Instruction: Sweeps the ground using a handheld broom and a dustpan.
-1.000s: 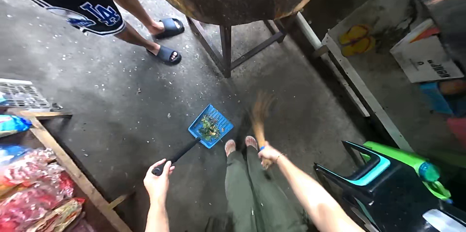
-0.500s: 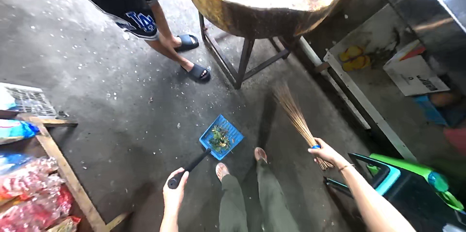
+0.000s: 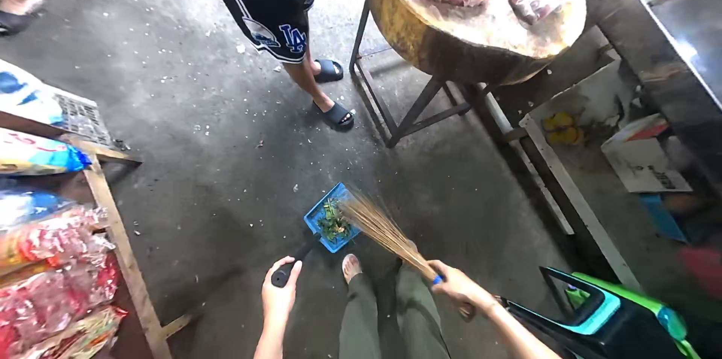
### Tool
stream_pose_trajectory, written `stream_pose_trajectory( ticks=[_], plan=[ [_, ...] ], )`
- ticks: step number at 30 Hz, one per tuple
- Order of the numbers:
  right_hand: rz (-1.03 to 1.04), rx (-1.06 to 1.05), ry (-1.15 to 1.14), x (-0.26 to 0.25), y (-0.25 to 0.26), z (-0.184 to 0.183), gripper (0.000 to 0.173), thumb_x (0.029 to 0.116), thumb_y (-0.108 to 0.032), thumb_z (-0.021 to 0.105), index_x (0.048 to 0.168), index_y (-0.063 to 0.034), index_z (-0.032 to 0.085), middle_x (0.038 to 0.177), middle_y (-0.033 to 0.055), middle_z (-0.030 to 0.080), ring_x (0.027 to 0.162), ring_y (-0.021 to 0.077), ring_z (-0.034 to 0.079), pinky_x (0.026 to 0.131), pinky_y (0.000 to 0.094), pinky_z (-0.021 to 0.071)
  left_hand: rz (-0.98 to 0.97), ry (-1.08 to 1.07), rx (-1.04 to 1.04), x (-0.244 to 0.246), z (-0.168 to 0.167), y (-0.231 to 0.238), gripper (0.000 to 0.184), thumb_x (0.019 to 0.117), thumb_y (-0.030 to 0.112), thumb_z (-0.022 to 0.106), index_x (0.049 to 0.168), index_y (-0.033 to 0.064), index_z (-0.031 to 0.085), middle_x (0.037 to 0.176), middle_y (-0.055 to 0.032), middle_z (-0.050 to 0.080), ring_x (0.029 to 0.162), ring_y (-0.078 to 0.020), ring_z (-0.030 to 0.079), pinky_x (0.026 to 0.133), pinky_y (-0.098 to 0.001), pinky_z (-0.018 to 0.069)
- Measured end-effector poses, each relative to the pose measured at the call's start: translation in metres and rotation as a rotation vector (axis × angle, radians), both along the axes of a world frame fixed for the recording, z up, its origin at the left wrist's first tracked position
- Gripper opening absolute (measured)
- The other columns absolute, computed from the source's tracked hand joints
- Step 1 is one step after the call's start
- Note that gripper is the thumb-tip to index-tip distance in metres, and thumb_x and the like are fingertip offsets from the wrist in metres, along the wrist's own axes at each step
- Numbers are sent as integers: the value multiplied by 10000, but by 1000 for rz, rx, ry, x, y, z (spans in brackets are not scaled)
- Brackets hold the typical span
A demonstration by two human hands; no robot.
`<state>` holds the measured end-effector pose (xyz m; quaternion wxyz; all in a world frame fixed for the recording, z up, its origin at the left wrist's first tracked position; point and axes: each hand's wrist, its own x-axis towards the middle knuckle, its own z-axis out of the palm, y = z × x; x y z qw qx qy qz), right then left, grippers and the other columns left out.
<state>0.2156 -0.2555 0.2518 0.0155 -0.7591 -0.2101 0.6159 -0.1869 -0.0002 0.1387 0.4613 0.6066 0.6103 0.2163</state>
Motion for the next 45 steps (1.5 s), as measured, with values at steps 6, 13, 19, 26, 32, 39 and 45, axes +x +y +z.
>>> stream_pose_trajectory(
  ticks=[6, 13, 19, 26, 32, 39, 45],
  plan=[
    [-283, 54, -134, 76, 41, 14, 817, 867, -73, 763, 1574, -230, 386, 1169, 240, 674, 861, 358, 717, 769, 542, 612, 96, -39, -20, -32, 10, 9, 404, 869, 459, 778, 1164, 191, 712, 1133, -1, 730, 1029, -137, 694, 910, -371, 591],
    [-164, 22, -26, -1, 98, -94, 812, 808, -91, 806, 1543, -174, 471, 1300, 215, 655, 1098, 358, 683, 941, 571, 559, 194, -8, -18, -25, -10, 3, 375, 876, 420, 780, 1157, 181, 714, 1145, -7, 725, 1057, -133, 684, 926, -362, 581],
    [32, 33, -67, 52, 87, 24, 796, 882, -182, 775, 1585, -285, 416, 1294, 156, 678, 1044, 301, 710, 924, 535, 578, 223, -86, -6, -39, 3, 3, 385, 884, 387, 784, 1187, 163, 704, 1152, -27, 727, 994, -173, 698, 887, -364, 594],
    [-6, 170, -303, 147, 222, -46, 784, 895, -137, 748, 1593, -169, 391, 1302, 236, 645, 1085, 382, 679, 938, 581, 550, 258, -52, 7, -48, 9, 8, 397, 884, 400, 784, 1195, 168, 700, 1167, -39, 722, 976, -199, 705, 864, -380, 606],
    [201, 26, -173, 113, 235, -116, 803, 847, -109, 776, 1571, -181, 437, 1353, 234, 625, 1208, 394, 630, 1022, 609, 496, 231, 51, 56, -28, 0, 13, 404, 875, 436, 783, 1179, 184, 699, 1177, -2, 714, 1115, -150, 667, 987, -375, 562],
    [185, 82, -172, 171, 141, -5, 790, 895, -190, 788, 1584, -304, 419, 1290, 169, 681, 1054, 308, 711, 948, 531, 569, 267, 102, 28, -5, 4, 24, 364, 851, 478, 777, 1110, 228, 719, 1150, 15, 705, 1075, -122, 664, 944, -351, 567],
    [-89, 5, -158, 108, 171, -80, 745, 893, -126, 757, 1561, -209, 439, 1187, 219, 671, 864, 331, 694, 776, 526, 584, 282, 80, -31, 19, 40, 35, 306, 869, 292, 790, 1092, 103, 699, 1151, -102, 678, 1090, -214, 641, 956, -418, 533]
  ],
)
